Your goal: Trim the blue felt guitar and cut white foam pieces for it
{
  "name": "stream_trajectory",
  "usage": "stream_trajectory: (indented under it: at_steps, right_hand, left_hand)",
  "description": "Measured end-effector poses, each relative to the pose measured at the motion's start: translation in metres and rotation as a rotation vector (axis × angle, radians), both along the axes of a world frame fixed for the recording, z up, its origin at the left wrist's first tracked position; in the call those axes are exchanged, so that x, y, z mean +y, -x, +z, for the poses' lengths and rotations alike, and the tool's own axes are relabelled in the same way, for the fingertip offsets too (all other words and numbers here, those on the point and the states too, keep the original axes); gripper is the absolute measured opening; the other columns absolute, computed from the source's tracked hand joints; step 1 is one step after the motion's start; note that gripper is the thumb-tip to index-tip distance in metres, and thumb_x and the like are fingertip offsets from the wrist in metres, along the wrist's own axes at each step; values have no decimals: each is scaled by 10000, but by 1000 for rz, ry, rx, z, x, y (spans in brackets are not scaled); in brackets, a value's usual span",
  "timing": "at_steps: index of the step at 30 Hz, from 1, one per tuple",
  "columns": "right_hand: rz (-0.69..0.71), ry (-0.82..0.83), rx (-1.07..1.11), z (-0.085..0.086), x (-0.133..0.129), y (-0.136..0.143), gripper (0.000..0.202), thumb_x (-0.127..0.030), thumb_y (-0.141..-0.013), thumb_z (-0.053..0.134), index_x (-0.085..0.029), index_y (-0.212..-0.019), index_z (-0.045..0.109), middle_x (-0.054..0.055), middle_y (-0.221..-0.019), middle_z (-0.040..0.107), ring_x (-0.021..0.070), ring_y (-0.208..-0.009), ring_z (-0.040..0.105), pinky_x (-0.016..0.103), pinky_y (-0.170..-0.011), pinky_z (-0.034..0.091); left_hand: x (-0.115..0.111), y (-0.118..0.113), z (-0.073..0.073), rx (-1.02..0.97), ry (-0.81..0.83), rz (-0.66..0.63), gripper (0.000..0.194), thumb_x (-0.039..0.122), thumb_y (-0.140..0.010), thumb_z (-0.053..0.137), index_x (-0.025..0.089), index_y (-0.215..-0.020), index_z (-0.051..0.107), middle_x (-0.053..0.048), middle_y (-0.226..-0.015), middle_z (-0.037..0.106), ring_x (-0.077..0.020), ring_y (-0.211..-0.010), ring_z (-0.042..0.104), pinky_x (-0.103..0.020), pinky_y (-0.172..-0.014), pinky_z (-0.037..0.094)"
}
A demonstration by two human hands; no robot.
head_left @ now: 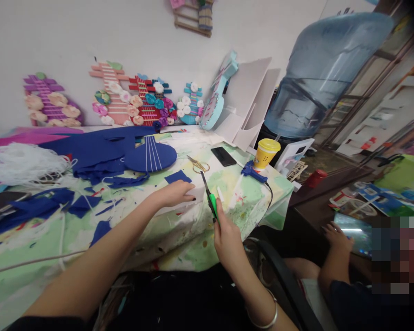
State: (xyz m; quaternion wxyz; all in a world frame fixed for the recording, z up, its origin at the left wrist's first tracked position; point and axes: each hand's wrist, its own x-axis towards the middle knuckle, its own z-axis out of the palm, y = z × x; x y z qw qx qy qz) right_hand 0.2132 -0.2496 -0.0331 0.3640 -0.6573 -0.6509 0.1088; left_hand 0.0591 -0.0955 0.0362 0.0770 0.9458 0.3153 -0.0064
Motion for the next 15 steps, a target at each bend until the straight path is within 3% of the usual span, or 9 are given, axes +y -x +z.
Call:
stream_trajectory:
  at_steps: [15]
  right_hand:
    - [-22,-11,-60,-5,-7,4,594,-117,-863,293,-142,-1447,190,98,-802,627,202,-690,593,304,-622,481]
  left_hand:
    - [-2,-1,0,15,-18,27,276,373,-859,422,158,-742,551,-86,-765,624,-206,-700,548,-286,-602,353]
